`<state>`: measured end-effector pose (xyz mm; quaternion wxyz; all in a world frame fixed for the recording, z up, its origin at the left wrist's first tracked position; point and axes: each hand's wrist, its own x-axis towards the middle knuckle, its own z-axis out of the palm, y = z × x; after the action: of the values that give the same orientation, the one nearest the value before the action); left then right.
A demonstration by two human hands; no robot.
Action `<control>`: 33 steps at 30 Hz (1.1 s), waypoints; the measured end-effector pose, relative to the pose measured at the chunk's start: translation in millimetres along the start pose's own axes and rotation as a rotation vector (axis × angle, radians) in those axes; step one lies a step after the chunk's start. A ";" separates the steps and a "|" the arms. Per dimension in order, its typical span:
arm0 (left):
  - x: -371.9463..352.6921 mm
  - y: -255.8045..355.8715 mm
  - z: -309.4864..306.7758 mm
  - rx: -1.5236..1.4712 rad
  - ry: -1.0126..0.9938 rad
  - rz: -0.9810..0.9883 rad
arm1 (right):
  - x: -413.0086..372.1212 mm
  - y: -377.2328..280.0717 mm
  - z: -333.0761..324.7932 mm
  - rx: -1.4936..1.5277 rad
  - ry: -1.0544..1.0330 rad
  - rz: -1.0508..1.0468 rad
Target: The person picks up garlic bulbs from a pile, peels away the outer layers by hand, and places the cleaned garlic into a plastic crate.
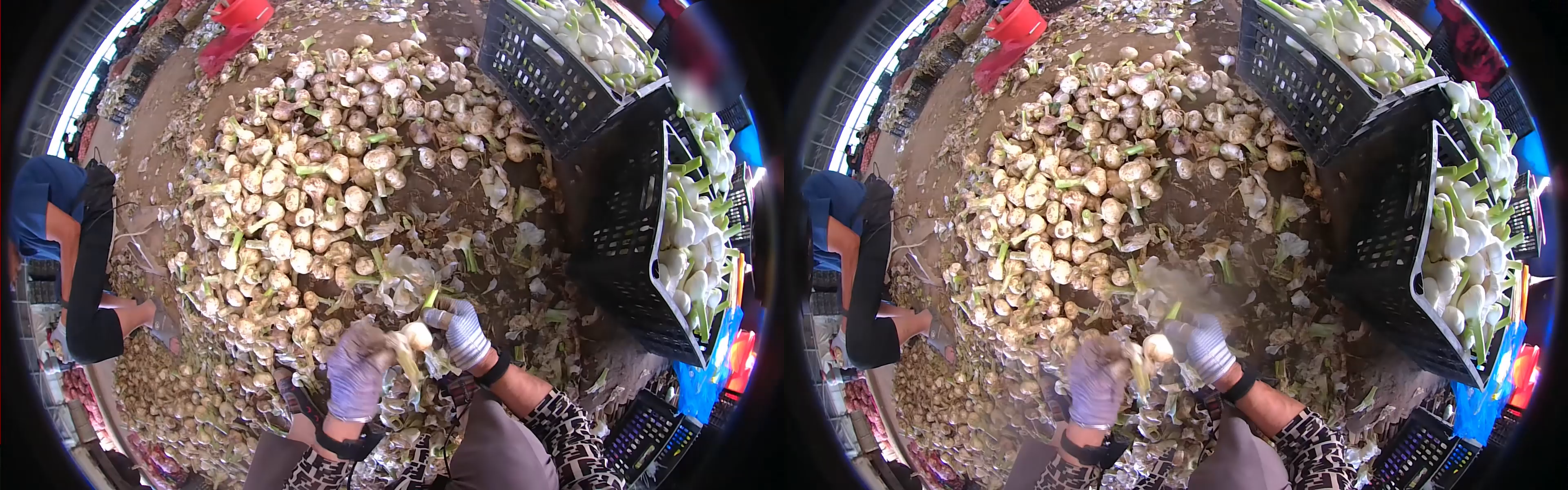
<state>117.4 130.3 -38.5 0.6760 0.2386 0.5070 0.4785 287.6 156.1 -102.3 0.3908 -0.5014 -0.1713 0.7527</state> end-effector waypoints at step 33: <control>12.7 -55.1 -92.7 0.292 0.322 -0.328 | -0.1 -8.7 -1.3 0.448 -0.006 0.220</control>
<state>55.3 102.9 -123.2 0.6135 0.1692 0.7035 0.3163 292.3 161.3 -97.2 0.4073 -0.4158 0.0544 0.8114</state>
